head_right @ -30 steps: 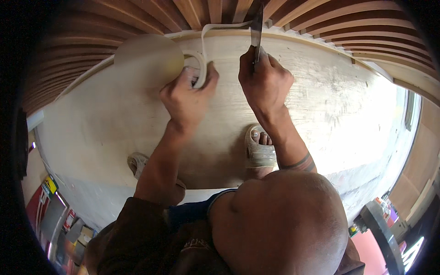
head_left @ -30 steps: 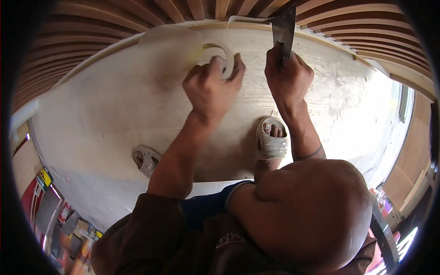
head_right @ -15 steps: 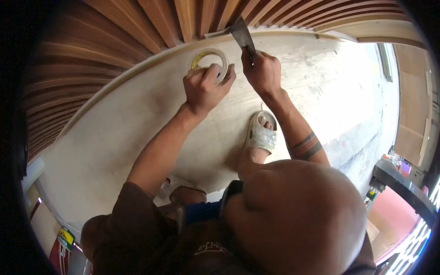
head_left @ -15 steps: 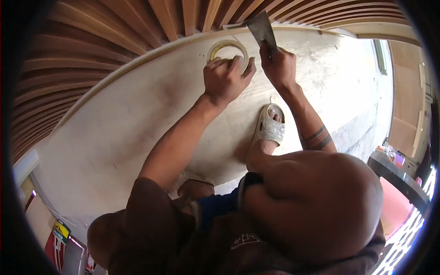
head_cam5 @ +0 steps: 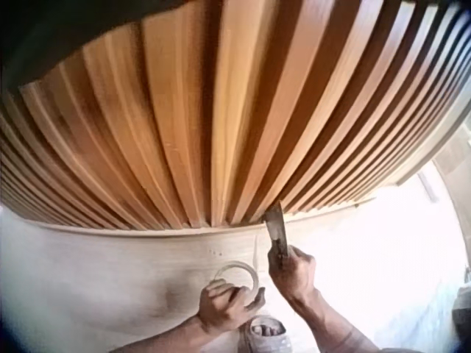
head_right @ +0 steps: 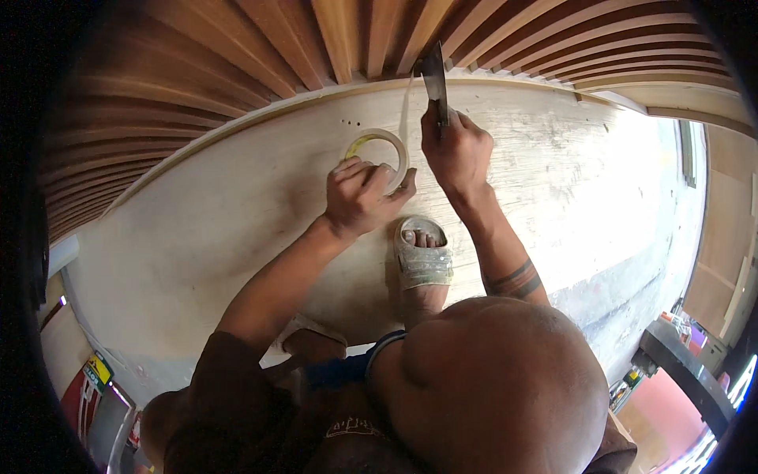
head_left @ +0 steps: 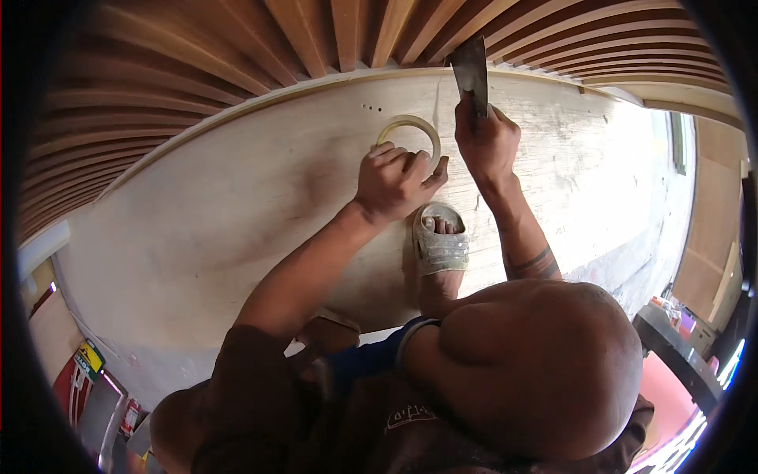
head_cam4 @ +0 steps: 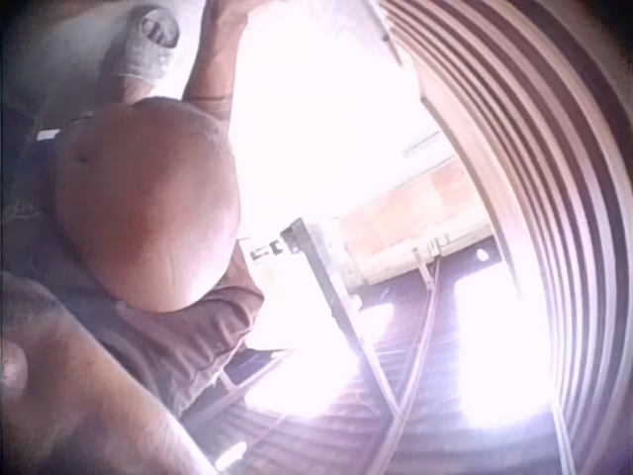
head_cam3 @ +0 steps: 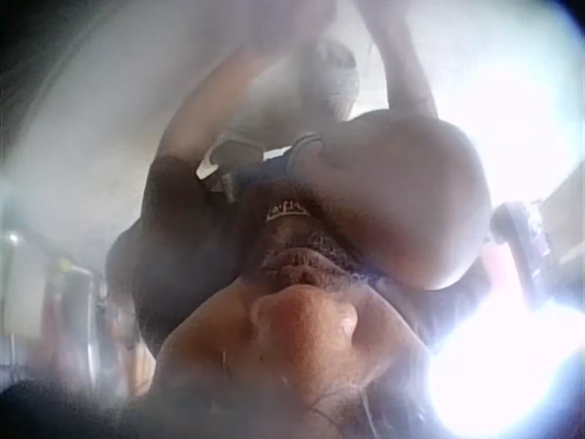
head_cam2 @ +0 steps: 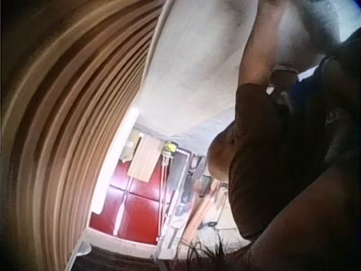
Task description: Apply masking tape to the edge of a wooden board while using a putty knife to press and cut it.
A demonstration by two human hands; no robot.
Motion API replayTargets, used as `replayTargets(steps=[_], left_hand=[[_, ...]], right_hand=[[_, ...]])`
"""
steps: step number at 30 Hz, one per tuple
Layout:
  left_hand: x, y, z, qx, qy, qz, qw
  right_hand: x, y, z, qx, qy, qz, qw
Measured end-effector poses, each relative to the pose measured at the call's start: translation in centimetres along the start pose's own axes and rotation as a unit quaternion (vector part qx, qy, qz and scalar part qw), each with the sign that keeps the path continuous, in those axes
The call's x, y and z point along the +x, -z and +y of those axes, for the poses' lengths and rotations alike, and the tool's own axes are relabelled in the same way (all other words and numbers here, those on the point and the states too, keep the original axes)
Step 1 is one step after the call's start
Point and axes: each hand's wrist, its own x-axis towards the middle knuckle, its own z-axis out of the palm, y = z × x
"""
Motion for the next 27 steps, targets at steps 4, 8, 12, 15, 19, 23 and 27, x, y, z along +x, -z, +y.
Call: replayTargets(steps=[4,8,12,15,19,23,27], left_hand=[[0.3,-0.4,-1.1,0.009,0.000,0.034,0.999],[0.1,-0.1,-1.7,0.010,-0.023,0.035,0.999],[0.2,0.8,-1.4,0.008,-0.049,0.004,0.999],[0.3,1.4,-1.4,0.012,-0.054,-0.033,0.998],[0.5,1.3,-1.6,0.032,-0.055,-0.016,0.998],[0.8,1.4,-1.1,0.039,-0.052,-0.013,0.998],[1.1,1.4,-0.2,0.039,-0.056,-0.014,0.998]], right_hand=[[0.3,-0.6,-0.7,0.010,0.002,0.012,1.000],[0.1,1.3,-0.7,0.000,-0.002,0.002,1.000],[-2.5,3.1,0.1,0.051,-0.013,0.014,0.999],[-3.5,3.6,0.1,0.064,-0.032,0.012,0.997],[-3.6,2.7,-0.1,0.097,-0.042,0.035,0.994],[-2.8,1.6,-0.1,0.096,-0.027,0.032,0.995],[-2.1,0.2,0.5,0.081,0.006,0.028,0.996]])
